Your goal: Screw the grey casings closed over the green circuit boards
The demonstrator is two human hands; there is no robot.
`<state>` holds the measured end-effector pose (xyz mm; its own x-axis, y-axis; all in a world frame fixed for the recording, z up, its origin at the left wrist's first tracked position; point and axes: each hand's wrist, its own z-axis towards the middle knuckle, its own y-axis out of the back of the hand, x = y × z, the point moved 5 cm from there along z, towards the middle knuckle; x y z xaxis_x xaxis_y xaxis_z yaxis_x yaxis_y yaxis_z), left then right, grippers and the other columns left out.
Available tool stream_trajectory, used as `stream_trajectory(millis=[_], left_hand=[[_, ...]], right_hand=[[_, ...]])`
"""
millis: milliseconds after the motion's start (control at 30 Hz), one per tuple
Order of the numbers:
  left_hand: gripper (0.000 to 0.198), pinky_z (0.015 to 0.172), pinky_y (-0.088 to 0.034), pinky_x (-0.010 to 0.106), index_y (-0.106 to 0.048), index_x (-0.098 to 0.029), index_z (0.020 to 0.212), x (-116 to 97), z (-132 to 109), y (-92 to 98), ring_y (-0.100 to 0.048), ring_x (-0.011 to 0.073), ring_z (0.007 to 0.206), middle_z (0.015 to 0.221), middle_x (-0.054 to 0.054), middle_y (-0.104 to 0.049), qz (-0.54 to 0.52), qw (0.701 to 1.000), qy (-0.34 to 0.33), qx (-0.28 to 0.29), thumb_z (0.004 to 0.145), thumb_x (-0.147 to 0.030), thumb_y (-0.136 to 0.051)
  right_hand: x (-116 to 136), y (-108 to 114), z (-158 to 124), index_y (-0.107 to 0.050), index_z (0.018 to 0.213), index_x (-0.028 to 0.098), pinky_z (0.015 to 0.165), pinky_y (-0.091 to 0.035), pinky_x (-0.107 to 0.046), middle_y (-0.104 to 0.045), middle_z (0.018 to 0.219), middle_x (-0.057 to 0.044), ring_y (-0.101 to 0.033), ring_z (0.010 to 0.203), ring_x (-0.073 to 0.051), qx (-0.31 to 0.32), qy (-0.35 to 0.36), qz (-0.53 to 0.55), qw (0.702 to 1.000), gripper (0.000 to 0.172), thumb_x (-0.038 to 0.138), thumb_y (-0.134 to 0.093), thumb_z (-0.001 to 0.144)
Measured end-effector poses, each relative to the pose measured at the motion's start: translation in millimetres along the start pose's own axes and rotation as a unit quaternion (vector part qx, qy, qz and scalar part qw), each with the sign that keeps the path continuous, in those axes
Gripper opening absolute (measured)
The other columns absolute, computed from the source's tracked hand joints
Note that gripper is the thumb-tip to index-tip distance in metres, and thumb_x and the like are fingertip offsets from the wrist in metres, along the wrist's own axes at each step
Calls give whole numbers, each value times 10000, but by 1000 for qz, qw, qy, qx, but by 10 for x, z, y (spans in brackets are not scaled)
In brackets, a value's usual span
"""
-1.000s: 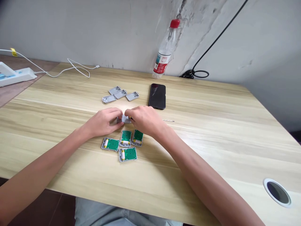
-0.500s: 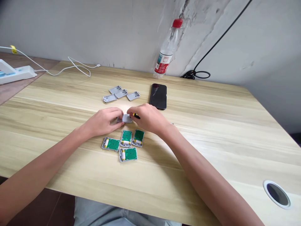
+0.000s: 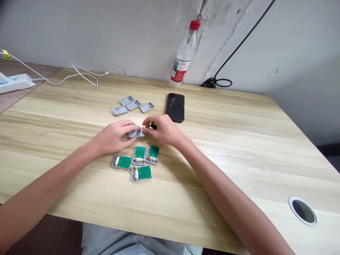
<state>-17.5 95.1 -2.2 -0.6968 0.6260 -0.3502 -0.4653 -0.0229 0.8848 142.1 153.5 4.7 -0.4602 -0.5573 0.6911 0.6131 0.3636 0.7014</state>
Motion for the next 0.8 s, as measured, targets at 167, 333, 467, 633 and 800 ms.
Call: stream_trajectory(millis=[167, 333, 467, 633, 800], left_hand=[[294, 852, -518, 330, -665, -207, 1191, -13, 2, 9, -643, 210, 966, 1078, 86, -671, 28, 1000, -3, 4, 943, -214, -508], [313, 810, -514, 332, -692, -228, 1184, -45, 10, -9, -632, 207, 924, 1070, 86, -656, 59, 998, -22, 26, 945, -202, -492], [293, 808, -533, 341, -705, -229, 1174, -83, 9, -30, -655, 202, 898, 1064, 78, -677, 24, 999, -30, 26, 939, -233, -529], [260, 876, -574, 347, -715, -204, 1124, -86, 3, -41, -706, 203, 969, 1148, 81, -714, -46, 999, -16, -20, 923, -211, -548], [252, 911, -601, 347, -726, -207, 1093, -82, -1, -64, -736, 207, 997, 1170, 62, -746, -96, 995, -21, -32, 911, -172, -555]], right_hand=[[42, 159, 6, -707, 827, 182, 728, -452, -324, -732, 845, -60, -643, 804, -203, -65, -24, 26, 997, 215, 390, -665, 857], [256, 543, -74, -494, 640, 250, 475, -267, -311, -337, 550, 36, -302, 473, -128, -284, -27, 230, 930, 402, 568, -602, 860], [346, 617, 23, -292, 622, 268, 467, -275, -346, -203, 553, 28, -266, 456, -164, -300, -39, 260, 917, 512, 679, -329, 924], [368, 422, 230, -253, 605, 267, 461, -275, -360, -192, 522, 21, -264, 446, -179, -254, -103, 310, 910, 472, 604, -315, 930], [430, 371, 224, -263, 566, 261, 443, -266, -348, -245, 522, 11, -265, 436, -163, -253, -99, 325, 906, 512, 588, -329, 954]])
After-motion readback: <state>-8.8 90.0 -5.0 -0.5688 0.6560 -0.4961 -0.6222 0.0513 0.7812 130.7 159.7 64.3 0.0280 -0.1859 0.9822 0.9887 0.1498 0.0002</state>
